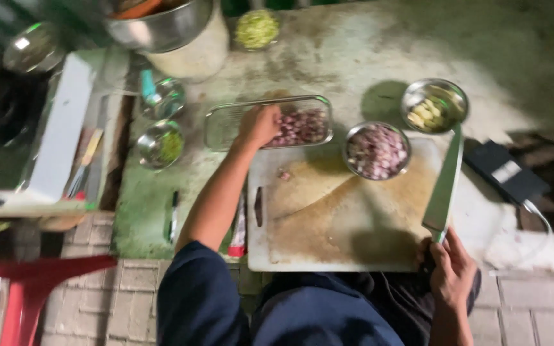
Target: Slicing small shallots into thin pieces on a wooden board and transferring them to a metal bowl.
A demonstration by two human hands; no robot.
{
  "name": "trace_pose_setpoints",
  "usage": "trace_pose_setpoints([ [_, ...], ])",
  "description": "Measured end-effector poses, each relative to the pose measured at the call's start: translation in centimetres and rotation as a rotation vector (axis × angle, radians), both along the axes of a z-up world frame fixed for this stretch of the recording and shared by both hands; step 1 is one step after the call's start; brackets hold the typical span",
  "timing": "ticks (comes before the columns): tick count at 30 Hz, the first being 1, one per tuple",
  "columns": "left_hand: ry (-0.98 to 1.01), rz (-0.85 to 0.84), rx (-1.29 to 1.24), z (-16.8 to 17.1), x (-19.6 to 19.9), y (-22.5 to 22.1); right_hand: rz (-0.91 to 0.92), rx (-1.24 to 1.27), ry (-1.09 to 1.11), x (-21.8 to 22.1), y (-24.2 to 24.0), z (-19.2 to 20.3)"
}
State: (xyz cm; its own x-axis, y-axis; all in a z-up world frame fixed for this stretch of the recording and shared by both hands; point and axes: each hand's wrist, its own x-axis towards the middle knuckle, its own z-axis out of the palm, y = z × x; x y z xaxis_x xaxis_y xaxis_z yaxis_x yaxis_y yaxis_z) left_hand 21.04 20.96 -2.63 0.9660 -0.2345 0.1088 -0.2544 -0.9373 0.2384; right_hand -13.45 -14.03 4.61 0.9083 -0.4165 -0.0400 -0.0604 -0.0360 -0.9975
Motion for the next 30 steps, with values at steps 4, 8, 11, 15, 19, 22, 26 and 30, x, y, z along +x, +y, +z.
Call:
trace_pose_setpoints([
  [4, -0.159, -0.111, -0.064, 3.4, -3.0, -2.1, -0.043, 0.061, -0.176, -1.8, -2.3, -3.6],
  [8, -0.441, -0.479, -0.421, 7.6, -13.5, -9.9, -0.057, -0.299, -0.048, -7.1, -3.4, -4.1],
  [11, -0.423, -0.645, -0.435, 7.8, -20.5, -16.1, -0.043, -0.557, 0.071, -9.2, -2.5, -1.3],
  [15, -0.365, -0.803, -0.438, 7.2, -24.6, -21.3, 0.176, -0.647, 0.327, -13.7, -1.9, -1.7],
  [19, -0.381, -0.81, -0.395, 8.0, -25.8, -23.1, 0.152, -0.667, 0.318, -16.3, -1.2, -2.0],
  [22, -0.33, -0.871, -0.346, 8.6, -26.2, -23.5, 0.161, -0.705, 0.327, -17.5, -0.8, -2.2],
  [26, -0.247, -0.945, -0.414, 7.1, -25.9, -23.5, 0.23, -0.735, 0.448, -19.2, -0.2, -3.0],
  [30, -0.182, -0.991, -0.394, 6.5, -25.7, -23.5, 0.32, -0.654, 0.57, -20.4, -0.1, -3.4],
])
